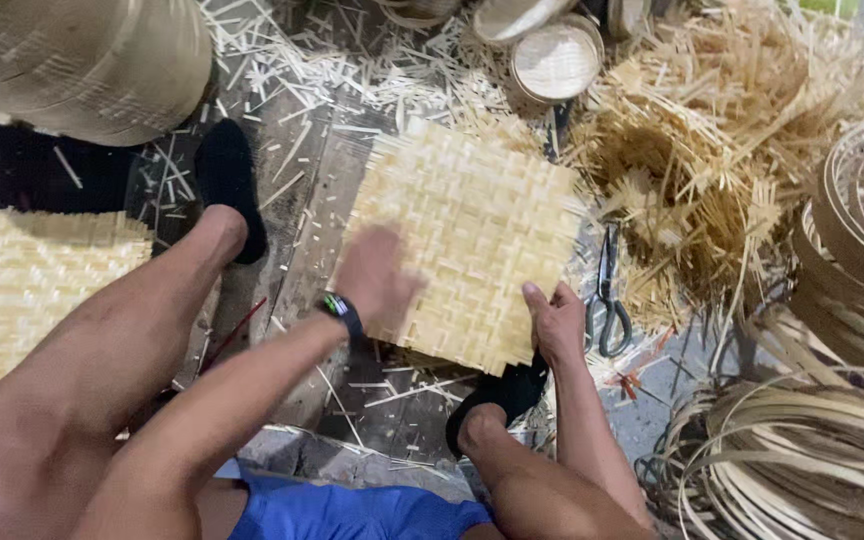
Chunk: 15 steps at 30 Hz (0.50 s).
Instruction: The person fits a circular bamboo rim onto a woven base using a wooden mold and trims the excess material with scissors.
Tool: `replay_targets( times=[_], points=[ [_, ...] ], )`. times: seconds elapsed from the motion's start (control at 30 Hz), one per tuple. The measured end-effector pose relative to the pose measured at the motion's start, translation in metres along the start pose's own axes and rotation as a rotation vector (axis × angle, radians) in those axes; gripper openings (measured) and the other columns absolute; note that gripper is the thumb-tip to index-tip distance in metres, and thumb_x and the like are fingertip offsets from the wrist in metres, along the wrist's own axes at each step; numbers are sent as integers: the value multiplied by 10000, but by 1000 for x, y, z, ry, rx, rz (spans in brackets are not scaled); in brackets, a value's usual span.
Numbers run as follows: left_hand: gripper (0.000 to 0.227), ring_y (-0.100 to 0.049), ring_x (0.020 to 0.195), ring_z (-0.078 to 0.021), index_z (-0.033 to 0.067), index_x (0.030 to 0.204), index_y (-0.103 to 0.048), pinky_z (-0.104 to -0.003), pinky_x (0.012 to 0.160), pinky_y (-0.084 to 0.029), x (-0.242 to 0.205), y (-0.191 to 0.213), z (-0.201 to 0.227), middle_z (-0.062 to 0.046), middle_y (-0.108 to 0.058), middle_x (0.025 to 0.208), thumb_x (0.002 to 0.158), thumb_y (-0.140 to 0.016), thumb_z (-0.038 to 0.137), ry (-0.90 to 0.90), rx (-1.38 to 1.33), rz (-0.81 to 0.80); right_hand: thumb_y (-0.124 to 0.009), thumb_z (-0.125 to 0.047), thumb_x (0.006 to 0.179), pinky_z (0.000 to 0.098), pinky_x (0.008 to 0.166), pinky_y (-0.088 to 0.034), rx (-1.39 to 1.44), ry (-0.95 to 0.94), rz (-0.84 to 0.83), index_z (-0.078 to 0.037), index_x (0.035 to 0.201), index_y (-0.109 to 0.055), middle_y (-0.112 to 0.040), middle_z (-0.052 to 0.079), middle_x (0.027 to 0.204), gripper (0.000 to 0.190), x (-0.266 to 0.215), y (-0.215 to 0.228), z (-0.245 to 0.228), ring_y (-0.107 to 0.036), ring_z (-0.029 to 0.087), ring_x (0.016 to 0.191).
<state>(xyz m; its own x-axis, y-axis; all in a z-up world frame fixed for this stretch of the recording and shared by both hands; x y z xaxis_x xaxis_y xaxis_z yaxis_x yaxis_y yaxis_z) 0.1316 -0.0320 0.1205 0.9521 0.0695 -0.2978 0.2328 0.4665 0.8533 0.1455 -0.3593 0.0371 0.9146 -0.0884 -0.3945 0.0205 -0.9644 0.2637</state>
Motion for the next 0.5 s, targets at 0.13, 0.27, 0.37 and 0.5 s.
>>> replay_targets(
  times=[0.13,0.27,0.37,0.5],
  points=[
    [705,-651,1053,-298,-50,1254,-558,-420,875,-540,56,-11,-124,-217,-635,1230,701,-931,180,464,-661,133,-845,-166,850,214,525,-357,61,41,130,8,1002,-688,-558,-75,723,279,9,-3,4,-435,25,621],
    [285,-700,750,-134,-11,988,-745,-305,673,-587,70,-61,-159,-70,-760,888,773,-883,114,396,-943,16,-846,-180,861,200,580,-408,45,85,179,29,1060,-697,-601,-55,771,325,5,-5,-11,-479,38,662],
    [280,-690,709,-87,32,981,-752,-267,640,-583,67,-67,-164,-29,-761,856,752,-889,118,359,-929,85,-848,-160,838,244,740,-496,-148,297,340,24,1193,-622,-628,64,961,459,-16,-6,-57,-566,111,843],
    [328,-679,703,-113,24,992,-768,-289,638,-568,60,-56,-156,-65,-767,865,731,-911,163,336,-863,163,-801,-262,889,496,1039,-428,-657,698,172,34,1366,-551,-477,244,1345,615,-54,-55,-127,-428,323,1271]
  ],
)
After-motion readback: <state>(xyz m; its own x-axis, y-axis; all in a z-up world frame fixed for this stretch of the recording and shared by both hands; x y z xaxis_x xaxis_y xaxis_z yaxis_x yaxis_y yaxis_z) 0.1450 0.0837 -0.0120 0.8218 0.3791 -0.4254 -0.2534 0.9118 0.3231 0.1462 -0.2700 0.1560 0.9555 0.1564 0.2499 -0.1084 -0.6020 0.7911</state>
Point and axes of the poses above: each hand's wrist, its own x-axis towards the middle knuckle, its own y-axis out of the back of the hand, z = x × y, the point moved 8 cm from there along x, towards the middle knuckle
